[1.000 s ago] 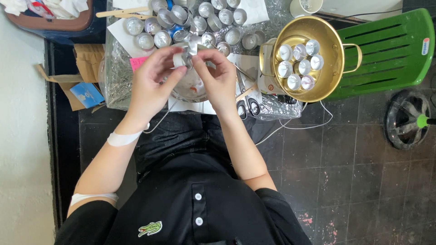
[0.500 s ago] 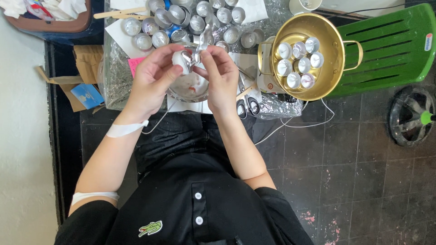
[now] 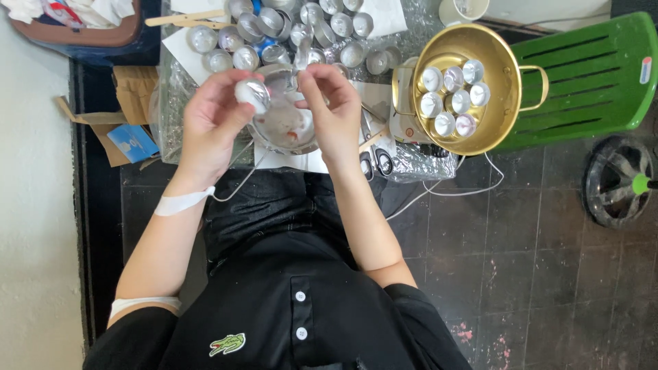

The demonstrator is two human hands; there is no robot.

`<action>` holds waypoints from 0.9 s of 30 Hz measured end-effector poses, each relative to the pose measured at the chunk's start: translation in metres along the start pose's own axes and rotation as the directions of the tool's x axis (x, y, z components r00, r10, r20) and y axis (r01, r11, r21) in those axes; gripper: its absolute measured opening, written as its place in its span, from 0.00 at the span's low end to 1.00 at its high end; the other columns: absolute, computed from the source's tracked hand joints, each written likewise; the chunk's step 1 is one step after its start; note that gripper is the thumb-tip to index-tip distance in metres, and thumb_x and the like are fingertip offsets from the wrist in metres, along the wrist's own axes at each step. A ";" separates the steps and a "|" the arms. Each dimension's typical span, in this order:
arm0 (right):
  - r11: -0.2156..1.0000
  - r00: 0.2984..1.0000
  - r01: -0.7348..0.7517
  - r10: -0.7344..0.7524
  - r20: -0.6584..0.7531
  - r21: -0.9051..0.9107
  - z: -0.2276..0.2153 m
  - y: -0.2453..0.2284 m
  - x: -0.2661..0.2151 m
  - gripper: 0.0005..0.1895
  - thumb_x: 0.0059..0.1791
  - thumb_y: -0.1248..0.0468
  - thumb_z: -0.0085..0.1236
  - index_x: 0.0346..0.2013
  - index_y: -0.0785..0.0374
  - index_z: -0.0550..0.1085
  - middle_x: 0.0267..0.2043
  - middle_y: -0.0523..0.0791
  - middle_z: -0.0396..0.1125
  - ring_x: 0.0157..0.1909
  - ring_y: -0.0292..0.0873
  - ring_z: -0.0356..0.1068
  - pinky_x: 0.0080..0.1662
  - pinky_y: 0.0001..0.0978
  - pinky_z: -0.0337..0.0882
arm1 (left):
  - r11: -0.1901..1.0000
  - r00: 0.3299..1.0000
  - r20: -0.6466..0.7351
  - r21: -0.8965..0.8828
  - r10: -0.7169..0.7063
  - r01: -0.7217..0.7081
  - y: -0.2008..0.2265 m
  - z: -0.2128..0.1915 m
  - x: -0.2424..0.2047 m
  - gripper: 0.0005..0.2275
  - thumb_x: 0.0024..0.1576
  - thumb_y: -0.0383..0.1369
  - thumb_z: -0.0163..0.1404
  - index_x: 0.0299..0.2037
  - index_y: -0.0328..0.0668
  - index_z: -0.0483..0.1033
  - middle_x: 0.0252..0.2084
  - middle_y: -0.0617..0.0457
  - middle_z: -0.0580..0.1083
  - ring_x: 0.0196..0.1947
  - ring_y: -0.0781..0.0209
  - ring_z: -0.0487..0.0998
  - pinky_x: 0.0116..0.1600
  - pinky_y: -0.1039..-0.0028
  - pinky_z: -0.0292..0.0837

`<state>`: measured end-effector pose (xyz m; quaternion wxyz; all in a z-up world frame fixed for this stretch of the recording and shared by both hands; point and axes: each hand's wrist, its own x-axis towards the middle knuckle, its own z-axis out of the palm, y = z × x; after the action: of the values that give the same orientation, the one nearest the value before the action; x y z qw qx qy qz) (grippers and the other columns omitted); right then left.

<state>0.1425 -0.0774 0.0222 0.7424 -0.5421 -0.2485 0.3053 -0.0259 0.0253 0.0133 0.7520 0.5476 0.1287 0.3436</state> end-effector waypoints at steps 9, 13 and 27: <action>0.744 0.974 0.226 -0.164 0.157 -0.628 0.042 -0.063 0.046 0.05 0.51 0.64 0.64 0.37 0.63 0.80 0.32 0.38 0.76 0.33 0.29 0.74 0.33 0.21 0.71 | 0.941 0.963 -0.217 -0.330 -0.160 0.082 -0.008 -0.037 -0.005 0.17 0.66 0.27 0.53 0.64 0.34 0.68 0.59 0.46 0.75 0.58 0.56 0.78 0.62 0.67 0.75; 0.579 0.936 0.331 -0.105 0.335 -0.745 0.096 -0.075 0.082 0.05 0.49 0.64 0.66 0.36 0.64 0.80 0.30 0.41 0.77 0.29 0.32 0.74 0.33 0.24 0.71 | 0.865 0.959 -0.238 -0.502 -0.153 0.013 -0.003 -0.055 0.000 0.16 0.67 0.30 0.49 0.64 0.36 0.68 0.59 0.46 0.76 0.56 0.52 0.80 0.60 0.68 0.76; 0.498 0.982 0.092 0.096 0.161 -0.862 0.071 -0.101 0.107 0.08 0.47 0.63 0.66 0.38 0.61 0.80 0.33 0.42 0.78 0.31 0.34 0.77 0.35 0.27 0.75 | 0.918 0.937 -0.029 -0.214 -0.347 0.333 -0.016 -0.021 0.052 0.16 0.63 0.28 0.51 0.61 0.32 0.72 0.53 0.47 0.77 0.49 0.60 0.78 0.50 0.69 0.74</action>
<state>0.1855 0.0237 0.1435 0.3436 -0.8098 -0.4360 0.1900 0.0064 0.0718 0.0005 0.8482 0.4243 0.2105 0.2371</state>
